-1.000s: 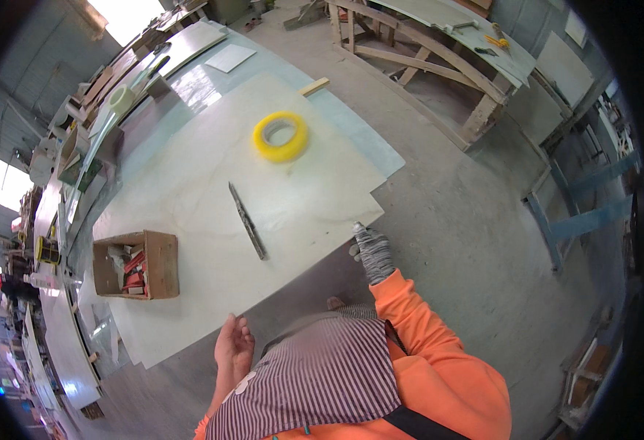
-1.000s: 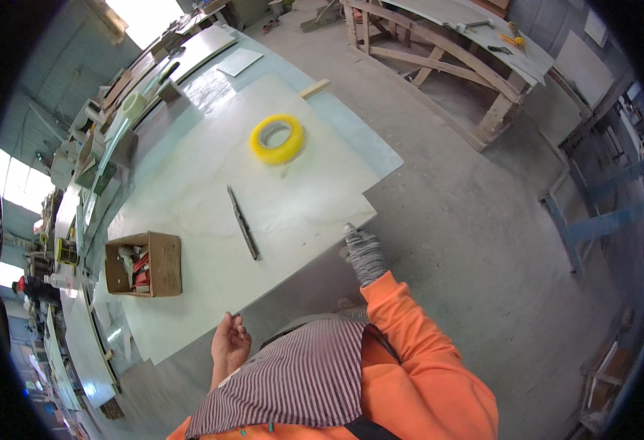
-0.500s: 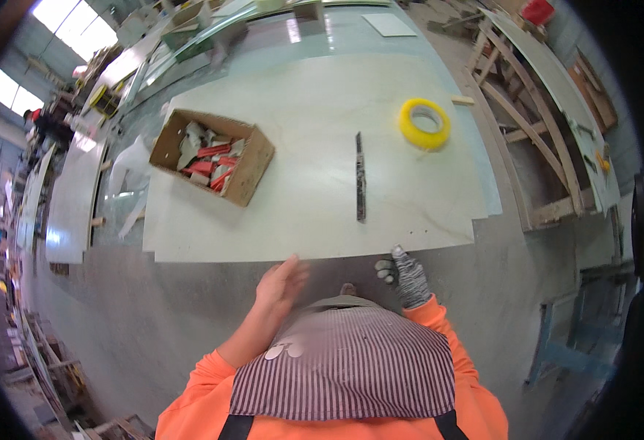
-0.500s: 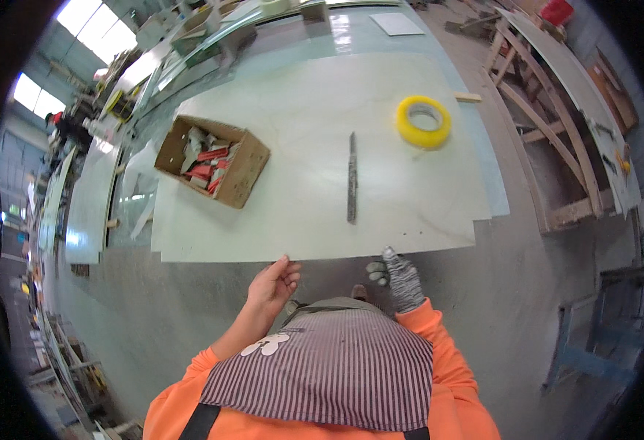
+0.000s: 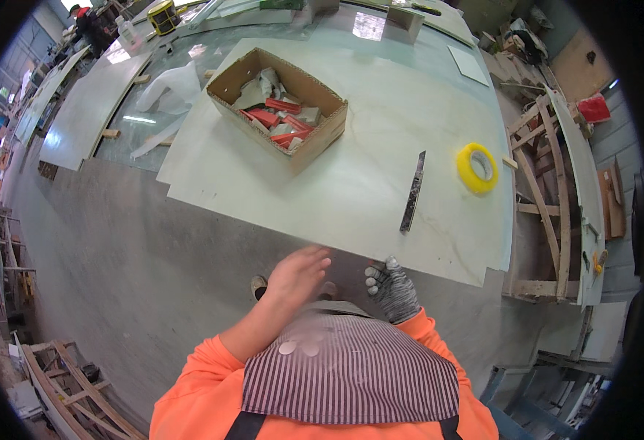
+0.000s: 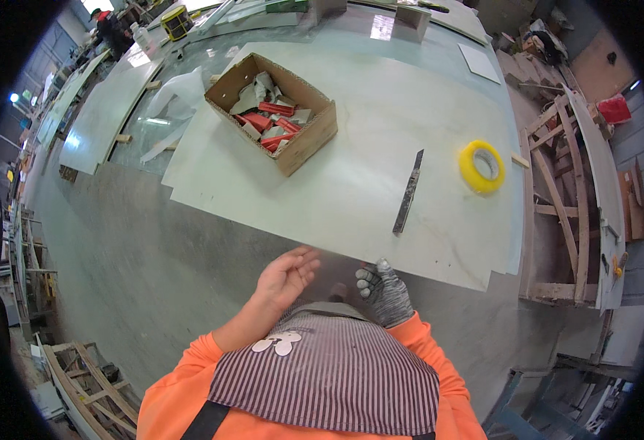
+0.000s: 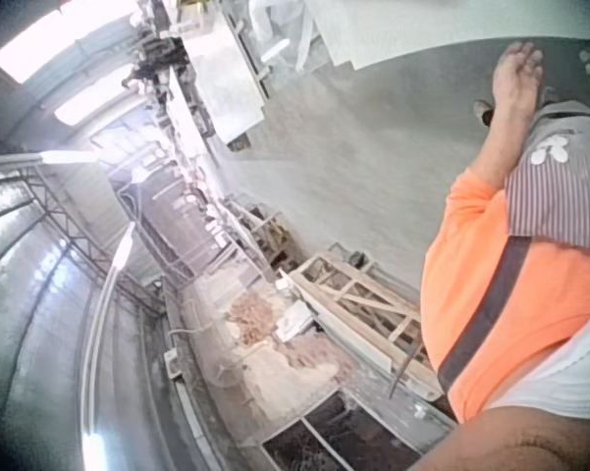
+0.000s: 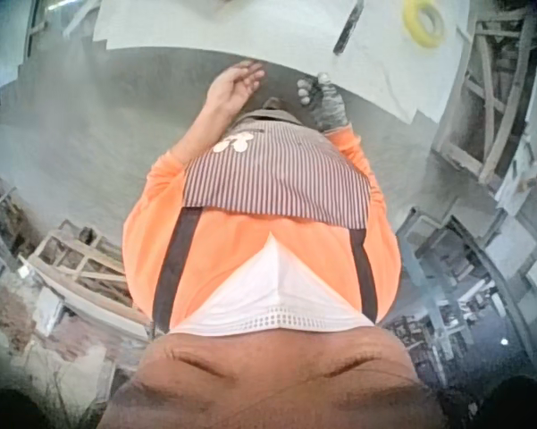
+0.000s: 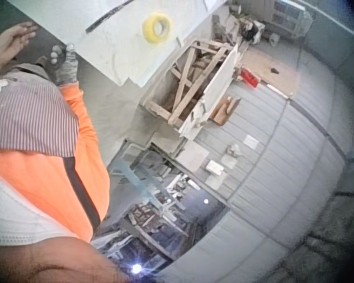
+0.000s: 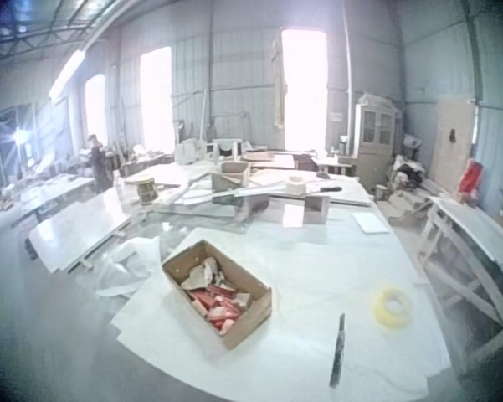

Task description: The person applies yellow tape to a large glass panel, wipes the surface with a cloth, and places small wooden spacers along the edges. The person then picks up a box of small parts and continues arranging spacers on the panel.

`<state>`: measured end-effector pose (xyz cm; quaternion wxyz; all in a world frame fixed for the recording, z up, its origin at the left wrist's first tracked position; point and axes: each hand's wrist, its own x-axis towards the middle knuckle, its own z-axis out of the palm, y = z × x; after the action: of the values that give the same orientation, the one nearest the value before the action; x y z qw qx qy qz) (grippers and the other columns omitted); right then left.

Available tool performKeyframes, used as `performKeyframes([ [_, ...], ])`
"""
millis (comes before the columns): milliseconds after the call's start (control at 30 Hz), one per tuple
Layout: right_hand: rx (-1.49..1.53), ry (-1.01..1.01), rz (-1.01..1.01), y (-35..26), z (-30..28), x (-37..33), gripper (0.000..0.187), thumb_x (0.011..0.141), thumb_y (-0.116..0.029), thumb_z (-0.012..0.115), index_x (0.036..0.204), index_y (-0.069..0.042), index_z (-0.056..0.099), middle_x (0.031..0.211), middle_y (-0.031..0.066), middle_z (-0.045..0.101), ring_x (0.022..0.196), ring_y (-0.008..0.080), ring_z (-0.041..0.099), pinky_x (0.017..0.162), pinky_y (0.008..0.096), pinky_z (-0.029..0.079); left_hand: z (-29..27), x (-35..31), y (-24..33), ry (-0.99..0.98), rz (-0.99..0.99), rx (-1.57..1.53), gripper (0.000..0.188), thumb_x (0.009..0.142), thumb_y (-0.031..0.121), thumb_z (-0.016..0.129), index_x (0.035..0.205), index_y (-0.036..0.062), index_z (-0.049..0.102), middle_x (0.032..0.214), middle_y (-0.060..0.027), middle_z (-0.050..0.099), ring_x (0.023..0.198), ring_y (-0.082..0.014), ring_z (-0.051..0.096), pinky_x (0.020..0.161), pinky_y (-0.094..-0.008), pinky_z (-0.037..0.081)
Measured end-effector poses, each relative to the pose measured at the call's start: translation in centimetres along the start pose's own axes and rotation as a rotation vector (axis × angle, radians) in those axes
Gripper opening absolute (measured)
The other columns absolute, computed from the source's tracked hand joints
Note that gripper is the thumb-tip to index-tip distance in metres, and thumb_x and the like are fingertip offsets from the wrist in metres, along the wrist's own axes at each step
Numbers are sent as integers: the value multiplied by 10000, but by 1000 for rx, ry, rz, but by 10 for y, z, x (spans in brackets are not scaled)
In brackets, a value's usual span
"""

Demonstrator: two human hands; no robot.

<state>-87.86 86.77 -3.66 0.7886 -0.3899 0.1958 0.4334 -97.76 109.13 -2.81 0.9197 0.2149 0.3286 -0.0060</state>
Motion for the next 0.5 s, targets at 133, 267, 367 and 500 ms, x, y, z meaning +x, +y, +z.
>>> performKeyframes([
  [133,-13,-39,0,0,7,0,381,958,-375,563,1078,-15,594,882,82,668,716,146,619,602,253,506,-2,0,2,-18,45,-55,449,867,68,541,1291,-51,454,1312,-170,534,994,-247,586,820,-346,460],
  [267,-249,-93,-53,-11,14,-18,345,964,-335,557,1059,-7,600,863,72,657,718,133,614,609,250,501,-3,-2,3,6,62,-101,319,872,35,500,1184,-33,515,1227,-179,579,938,-252,620,763,-348,497],
  [367,-447,-78,-247,-36,18,-33,314,958,-301,570,1041,-1,610,831,59,646,707,119,605,632,231,490,-5,-2,8,38,98,-105,299,878,33,487,1167,-36,520,1174,-174,598,916,-239,619,742,-341,496],
  [500,-462,106,-568,-86,20,-29,268,952,-274,585,1042,-23,620,821,58,642,685,114,588,600,218,464,-11,0,21,75,142,-79,291,879,31,475,1156,-46,520,1121,-161,607,877,-216,609,705,-321,484],
])
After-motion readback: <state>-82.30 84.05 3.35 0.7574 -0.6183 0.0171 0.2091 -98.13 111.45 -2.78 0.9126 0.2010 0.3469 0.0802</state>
